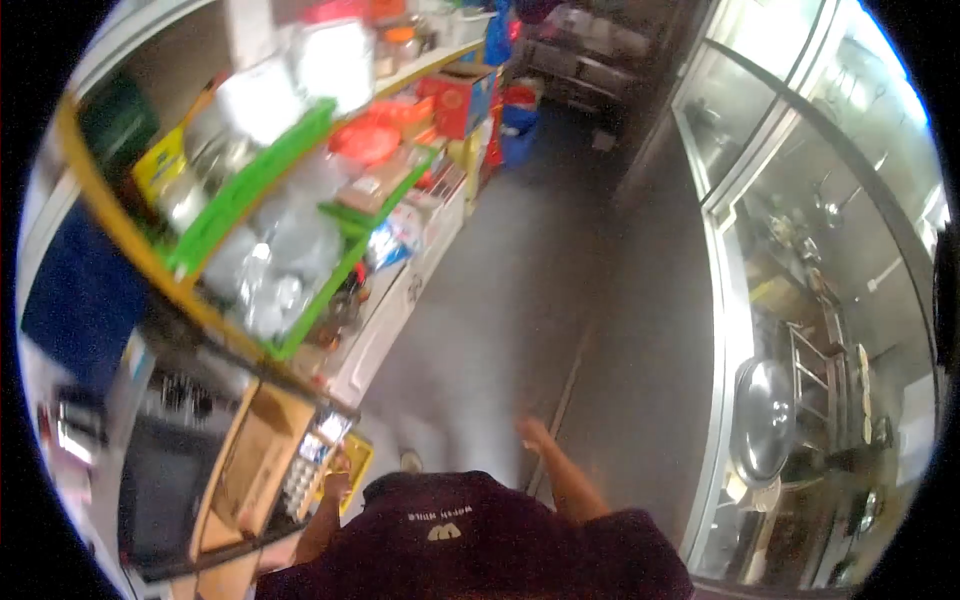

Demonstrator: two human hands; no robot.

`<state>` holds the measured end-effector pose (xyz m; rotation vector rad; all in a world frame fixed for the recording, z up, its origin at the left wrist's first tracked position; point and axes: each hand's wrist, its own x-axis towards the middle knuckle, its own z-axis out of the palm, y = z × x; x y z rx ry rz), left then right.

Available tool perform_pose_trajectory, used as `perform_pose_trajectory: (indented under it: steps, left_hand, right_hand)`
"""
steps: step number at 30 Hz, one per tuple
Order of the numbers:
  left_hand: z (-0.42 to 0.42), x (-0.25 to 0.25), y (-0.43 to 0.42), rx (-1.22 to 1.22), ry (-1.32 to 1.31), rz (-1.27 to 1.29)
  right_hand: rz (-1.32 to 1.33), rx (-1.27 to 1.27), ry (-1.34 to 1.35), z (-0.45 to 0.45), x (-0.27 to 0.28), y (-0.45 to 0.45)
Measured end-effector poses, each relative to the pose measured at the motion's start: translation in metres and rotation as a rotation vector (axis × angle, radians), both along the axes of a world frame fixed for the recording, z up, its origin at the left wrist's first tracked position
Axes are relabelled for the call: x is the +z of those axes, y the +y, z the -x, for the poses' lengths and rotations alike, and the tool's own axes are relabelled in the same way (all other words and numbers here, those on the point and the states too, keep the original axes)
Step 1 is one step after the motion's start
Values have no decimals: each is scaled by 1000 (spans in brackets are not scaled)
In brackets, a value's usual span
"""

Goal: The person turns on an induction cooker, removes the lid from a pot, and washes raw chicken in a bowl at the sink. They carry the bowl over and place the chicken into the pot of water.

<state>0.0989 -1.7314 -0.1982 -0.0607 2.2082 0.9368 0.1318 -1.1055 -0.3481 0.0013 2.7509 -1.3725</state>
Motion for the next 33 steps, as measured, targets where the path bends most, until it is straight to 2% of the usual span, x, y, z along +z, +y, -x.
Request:
perform_pose_trajectory:
  steps: [1,2,3,4,5,6,8,10,12,14,16,18,20,22,23,24,25,26,29,31,32,33]
  left_hand:
    - [48,12,13,-438,257,264]
    - [97,37,31,-877,508,528]
    - [139,68,60,-677,685,247]
    - [201,-1,91,-583,485,604]
    - [251,19,116,-830,638,540]
    - [311,-2,149,-556,340,263]
    - [376,11,235,-3,327,-112]
    - [446,21,322,-31,267,-158]
    - [470,15,390,-59,168,-190]
    - [491,9,447,-87,213,-286]
    - [496,43,482,-274,44,-208]
    - [511,68,498,-347,-86,-132]
    - [542,71,504,-621,-45,-46]
    - [568,31,492,-414,-68,-31]
    - [585,3,476,-363,-33,-108]
    - [604,-17,465,-594,91,-5]
    - [617,-16,466,-940,272,162]
    - [631,-15,467,-1279,459,335]
    - [680,-23,488,-1270,517,139]
    - [728,-23,541,-1093,515,390]
    - [748,-22,569,-994,504,504]
    - [788,-25,602,-1106,555,426]
  right_hand:
    - [-98,-66,-415,-29,65,-5]
    - [-132,-130,-605,-44,108,-7]
    - [-116,-199,-722,-62,126,-4]
    - [-83,-261,-798,-75,136,-2]
    - [-46,-320,-865,-88,141,2]
    - [-12,-377,-930,-98,147,3]
    - [52,-466,-1031,-113,149,9]
    - [109,-532,-1111,-107,149,21]
    - [149,-587,-1141,-90,143,39]
    - [176,-613,-1103,-36,134,79]
    - [185,-622,-1037,19,123,122]
    - [181,-622,-922,86,109,176]
    - [221,-666,-777,167,100,242]
    - [368,-774,-614,258,92,310]
    - [411,-797,-522,304,95,339]
    - [325,-730,-343,356,122,356]
    - [238,-656,-171,397,153,363]
    - [247,-679,-204,430,168,375]
    - [274,-713,-264,506,190,406]
    - [271,-703,-240,528,189,421]
    - [112,-666,-542,515,120,443]
    - [536,-765,-535,514,129,448]
